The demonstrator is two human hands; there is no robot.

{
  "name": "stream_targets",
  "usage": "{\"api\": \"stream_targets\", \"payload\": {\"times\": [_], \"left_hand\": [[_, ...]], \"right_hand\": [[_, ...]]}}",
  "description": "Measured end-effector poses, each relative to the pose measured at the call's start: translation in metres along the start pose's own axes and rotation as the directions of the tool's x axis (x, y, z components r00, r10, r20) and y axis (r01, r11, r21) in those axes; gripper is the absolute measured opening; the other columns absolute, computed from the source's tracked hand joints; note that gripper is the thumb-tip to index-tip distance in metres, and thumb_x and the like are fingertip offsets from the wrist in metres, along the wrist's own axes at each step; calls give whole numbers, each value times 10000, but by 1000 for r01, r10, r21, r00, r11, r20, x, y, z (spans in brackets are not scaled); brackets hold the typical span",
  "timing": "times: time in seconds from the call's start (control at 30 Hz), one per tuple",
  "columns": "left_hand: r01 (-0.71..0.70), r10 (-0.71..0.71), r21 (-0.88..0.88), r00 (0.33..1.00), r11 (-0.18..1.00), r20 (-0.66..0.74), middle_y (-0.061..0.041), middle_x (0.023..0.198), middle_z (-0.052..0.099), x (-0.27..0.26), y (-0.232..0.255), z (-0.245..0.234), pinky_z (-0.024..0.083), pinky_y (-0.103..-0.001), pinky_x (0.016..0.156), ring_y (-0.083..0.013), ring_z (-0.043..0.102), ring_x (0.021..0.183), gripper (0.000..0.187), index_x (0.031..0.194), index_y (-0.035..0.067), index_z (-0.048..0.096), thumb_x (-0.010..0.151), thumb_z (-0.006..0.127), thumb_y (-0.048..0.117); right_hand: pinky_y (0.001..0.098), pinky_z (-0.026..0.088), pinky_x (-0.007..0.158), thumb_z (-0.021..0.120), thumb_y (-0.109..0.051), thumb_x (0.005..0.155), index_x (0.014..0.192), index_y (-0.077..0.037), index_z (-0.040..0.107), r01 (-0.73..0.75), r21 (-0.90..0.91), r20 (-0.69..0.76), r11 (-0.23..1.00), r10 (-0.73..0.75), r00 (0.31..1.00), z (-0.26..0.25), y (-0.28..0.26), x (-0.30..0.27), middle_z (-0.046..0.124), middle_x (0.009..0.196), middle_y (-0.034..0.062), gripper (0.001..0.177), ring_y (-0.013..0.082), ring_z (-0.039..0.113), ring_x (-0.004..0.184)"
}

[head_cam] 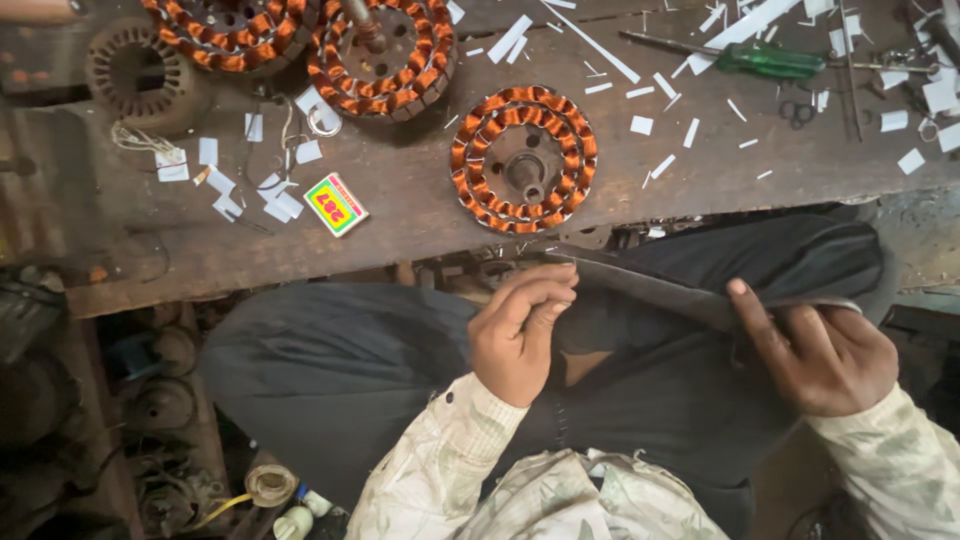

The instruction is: The person sits cross-legged at a workbench and repairs a motor stator. They use shears to trim copper wire, insert a small metal piece into the stator, and use a lit match to heat the wire ends.

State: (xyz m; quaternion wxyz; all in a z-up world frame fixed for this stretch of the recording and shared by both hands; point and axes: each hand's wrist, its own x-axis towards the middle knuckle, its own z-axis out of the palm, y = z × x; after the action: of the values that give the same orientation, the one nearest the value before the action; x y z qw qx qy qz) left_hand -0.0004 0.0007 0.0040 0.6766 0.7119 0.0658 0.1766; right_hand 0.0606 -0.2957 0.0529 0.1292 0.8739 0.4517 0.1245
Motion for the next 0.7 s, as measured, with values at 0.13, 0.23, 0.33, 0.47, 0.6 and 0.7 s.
{"api": "stream_targets", "payload": {"times": [0.13,0.23,0.33,0.47,0.6,0.7], "left_hand": [[-3,4,-31,1000,1000,29,-125,1164,738,0,0,-1,631,-300,917,-221,759,1048,53,1025,0,682,1005,643,-31],[-37,37,-23,999,999,20,-133,1168,734,-3,1,-2,629,-301,921,-223,757,1049,42,1028,-1,669,1018,638,-28],[-62,54,-113,996,992,-75,-134,1186,721,-2,0,-4,627,-313,929,-206,752,1036,54,1087,-4,652,1043,622,-10],[-1,-52,-194,962,981,-268,-139,1193,721,11,4,-26,612,-327,898,-181,738,991,122,1174,-21,628,1057,608,7],[43,6,147,948,988,-320,-144,1240,698,56,20,-66,583,-289,852,-193,692,1026,150,1171,5,657,1035,636,-53],[-135,379,751,911,646,-163,-191,1316,622,72,41,-88,560,-368,956,-343,655,1163,364,1269,-22,615,928,545,-128]], "right_hand": [[374,483,589,716,8,762,1346,-39,693,-2,157,-35,988,8,999,13,5,-3,458,700,48,586,206,529,599],[386,490,591,757,-47,772,1344,-20,705,-72,203,-56,977,85,995,21,8,-16,520,724,51,574,210,536,596],[362,468,557,813,-122,793,1347,-12,706,-247,291,-131,924,295,947,25,5,-30,581,749,54,574,189,539,569],[329,509,675,840,-150,825,1484,15,535,-521,599,6,608,647,762,14,-11,-36,639,928,121,744,193,608,726],[273,507,919,729,-166,957,1608,47,409,-402,915,251,24,747,615,10,-30,-20,668,1174,152,756,127,657,994],[367,535,873,727,-119,881,1602,21,413,118,764,418,-635,625,660,10,-36,-16,652,1331,264,799,250,711,910]]}}
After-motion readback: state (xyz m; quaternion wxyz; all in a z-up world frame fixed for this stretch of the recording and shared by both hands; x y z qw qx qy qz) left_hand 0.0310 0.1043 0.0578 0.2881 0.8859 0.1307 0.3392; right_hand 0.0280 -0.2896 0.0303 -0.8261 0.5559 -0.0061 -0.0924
